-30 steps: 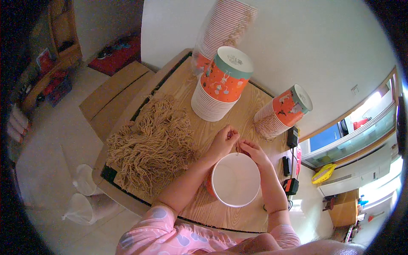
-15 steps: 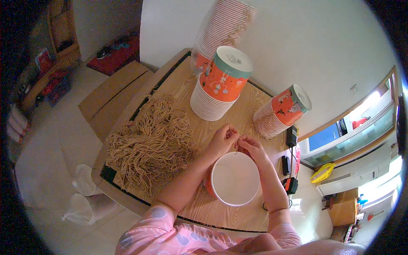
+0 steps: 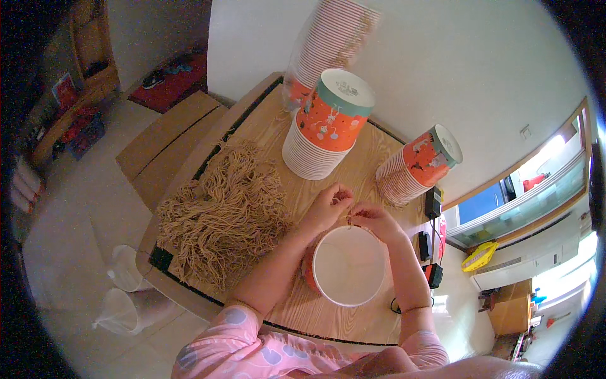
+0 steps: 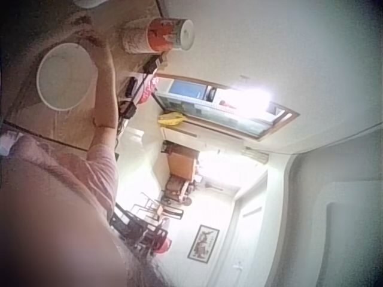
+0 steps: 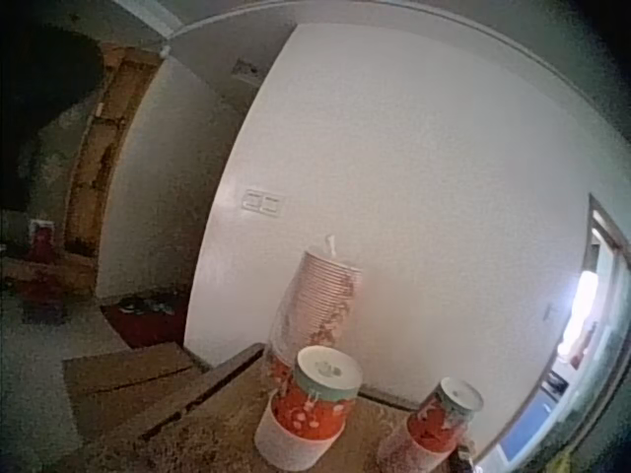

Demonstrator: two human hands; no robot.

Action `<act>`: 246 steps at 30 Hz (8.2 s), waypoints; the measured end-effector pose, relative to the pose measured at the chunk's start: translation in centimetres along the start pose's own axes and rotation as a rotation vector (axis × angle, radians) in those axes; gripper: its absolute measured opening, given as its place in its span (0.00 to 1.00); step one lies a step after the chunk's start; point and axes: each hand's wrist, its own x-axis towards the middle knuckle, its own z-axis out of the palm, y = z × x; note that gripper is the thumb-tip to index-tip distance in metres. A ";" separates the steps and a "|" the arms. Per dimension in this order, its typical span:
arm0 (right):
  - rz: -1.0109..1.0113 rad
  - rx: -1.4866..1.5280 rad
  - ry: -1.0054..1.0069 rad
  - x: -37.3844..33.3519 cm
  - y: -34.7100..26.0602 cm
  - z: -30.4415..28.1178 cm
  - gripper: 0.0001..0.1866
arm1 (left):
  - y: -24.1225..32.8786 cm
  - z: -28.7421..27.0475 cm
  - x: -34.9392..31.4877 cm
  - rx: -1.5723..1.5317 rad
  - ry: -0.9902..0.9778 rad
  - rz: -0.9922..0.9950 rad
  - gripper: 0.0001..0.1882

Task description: Assembling and preparing paper containers by hand at a table.

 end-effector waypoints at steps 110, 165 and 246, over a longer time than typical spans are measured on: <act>-0.245 -0.447 0.469 -1.5 -1.5 2.4 0.06 | 2.1 -1.8 -0.2 0.229 -0.149 -0.187 0.13; -0.452 -0.701 0.628 -1.6 -4.1 4.5 0.17 | 3.2 -1.7 -0.6 0.227 -0.182 -0.138 0.12; -0.381 -0.387 0.580 -1.7 -1.5 2.8 0.06 | 2.4 -2.2 -0.1 0.085 -0.257 -0.270 0.14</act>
